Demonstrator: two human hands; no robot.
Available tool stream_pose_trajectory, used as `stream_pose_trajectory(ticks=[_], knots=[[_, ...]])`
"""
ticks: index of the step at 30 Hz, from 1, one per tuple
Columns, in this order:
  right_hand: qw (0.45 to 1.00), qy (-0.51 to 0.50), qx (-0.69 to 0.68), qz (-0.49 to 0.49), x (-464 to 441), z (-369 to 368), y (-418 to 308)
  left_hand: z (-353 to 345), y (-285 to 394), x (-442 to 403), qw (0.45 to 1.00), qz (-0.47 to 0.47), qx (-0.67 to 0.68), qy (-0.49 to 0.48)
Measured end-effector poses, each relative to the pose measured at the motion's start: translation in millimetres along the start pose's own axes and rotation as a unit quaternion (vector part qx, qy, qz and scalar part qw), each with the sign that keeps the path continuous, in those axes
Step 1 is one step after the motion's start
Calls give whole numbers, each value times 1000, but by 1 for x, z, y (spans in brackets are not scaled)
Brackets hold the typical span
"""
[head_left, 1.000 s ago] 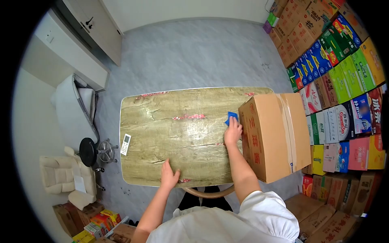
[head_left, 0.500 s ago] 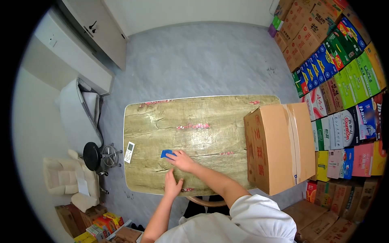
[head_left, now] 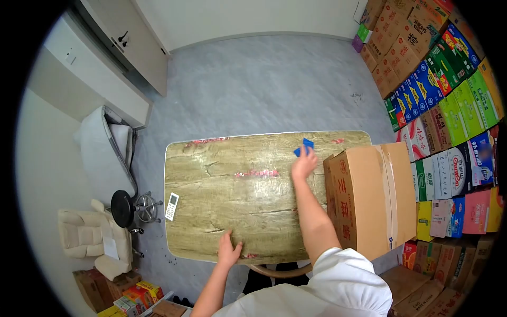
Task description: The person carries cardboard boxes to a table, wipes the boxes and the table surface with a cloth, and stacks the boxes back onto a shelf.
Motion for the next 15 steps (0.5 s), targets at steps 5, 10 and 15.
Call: stream_pose_trajectory(ticks=[5, 10, 15], knots=[[966, -63, -161, 193, 83, -14, -111, -1, -2, 1, 1000, 11, 13, -4], [813, -212, -180, 511, 233, 0, -169, 6, 6, -1, 1000, 9, 12, 15], [657, -317, -270, 628, 263, 30, -131, 0, -4, 2, 1000, -4, 9, -1]])
Point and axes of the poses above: each hand's wrist, its own x-axis away from the middle knuckle, its own z-axis out of the back of the hand, y = z × x, the point moved 5 cm from there along -x, towards the middle knuckle, and after that the axes turned 3 degrees about y, right-handed, at the moved point
